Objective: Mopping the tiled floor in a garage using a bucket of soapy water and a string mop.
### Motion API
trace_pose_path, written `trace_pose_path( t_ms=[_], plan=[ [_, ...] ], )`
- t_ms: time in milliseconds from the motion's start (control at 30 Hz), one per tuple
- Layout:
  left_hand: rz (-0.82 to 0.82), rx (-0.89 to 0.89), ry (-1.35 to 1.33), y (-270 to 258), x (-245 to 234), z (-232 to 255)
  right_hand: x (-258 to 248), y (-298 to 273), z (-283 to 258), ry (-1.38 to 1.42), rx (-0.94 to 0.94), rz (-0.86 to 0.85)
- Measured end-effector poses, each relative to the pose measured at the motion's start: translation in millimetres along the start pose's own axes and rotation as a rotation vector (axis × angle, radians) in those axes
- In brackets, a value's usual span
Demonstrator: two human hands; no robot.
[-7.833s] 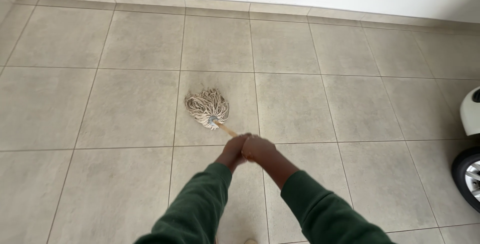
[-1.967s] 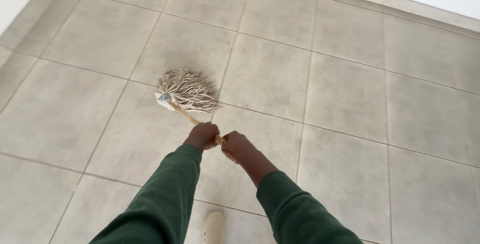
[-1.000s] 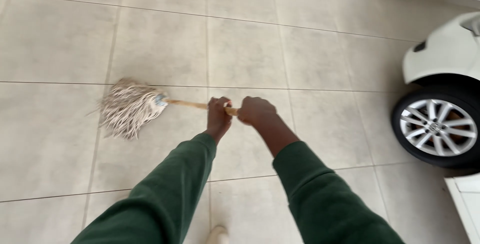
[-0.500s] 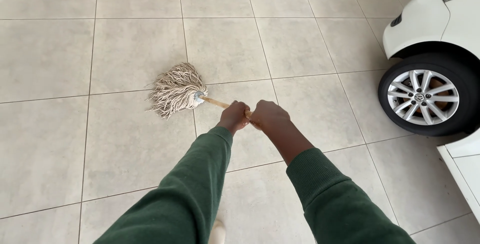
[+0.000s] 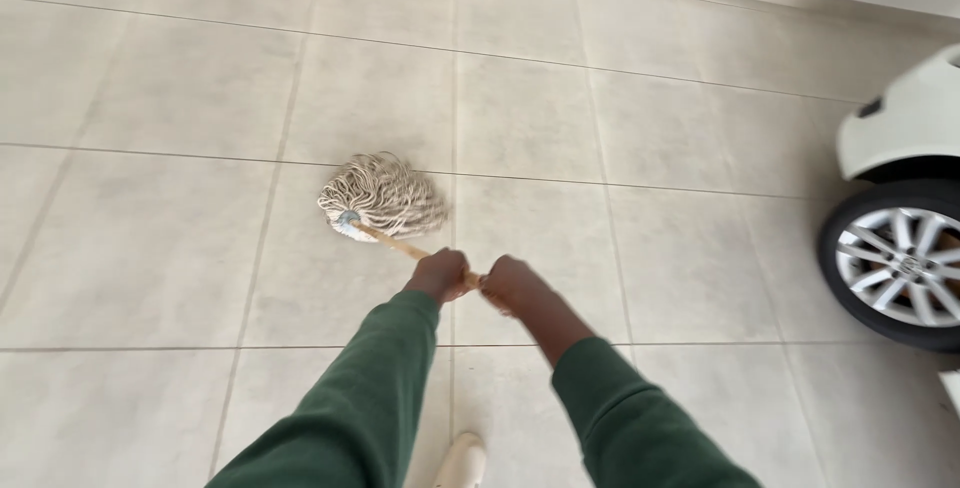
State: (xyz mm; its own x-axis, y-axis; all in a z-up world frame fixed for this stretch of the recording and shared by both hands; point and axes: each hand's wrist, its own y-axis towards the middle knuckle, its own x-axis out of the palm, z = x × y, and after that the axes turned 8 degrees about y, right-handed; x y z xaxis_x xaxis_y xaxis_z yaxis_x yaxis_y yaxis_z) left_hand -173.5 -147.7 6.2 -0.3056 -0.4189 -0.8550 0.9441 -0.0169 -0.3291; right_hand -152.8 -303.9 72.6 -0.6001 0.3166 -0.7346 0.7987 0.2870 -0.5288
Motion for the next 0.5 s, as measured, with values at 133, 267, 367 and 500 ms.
trace_pose_path(
  t_ms=[133, 267, 367, 500],
  plan=[
    [0.084, -0.063, 0.005, -29, 12, -82, 42, -20, -77, -0.05, -0.063, -0.033],
    [0.062, -0.217, -0.072, -63, 3, -118, 59, -37, -126, -0.105, -0.041, -0.09],
    [0.109, -0.263, -0.076, -81, 5, -129, 66, -40, -141, -0.171, -0.066, -0.128],
    [0.262, -0.319, -0.14, -98, 12, -144, 72, -38, -160, -0.272, -0.145, -0.166]
  ],
)
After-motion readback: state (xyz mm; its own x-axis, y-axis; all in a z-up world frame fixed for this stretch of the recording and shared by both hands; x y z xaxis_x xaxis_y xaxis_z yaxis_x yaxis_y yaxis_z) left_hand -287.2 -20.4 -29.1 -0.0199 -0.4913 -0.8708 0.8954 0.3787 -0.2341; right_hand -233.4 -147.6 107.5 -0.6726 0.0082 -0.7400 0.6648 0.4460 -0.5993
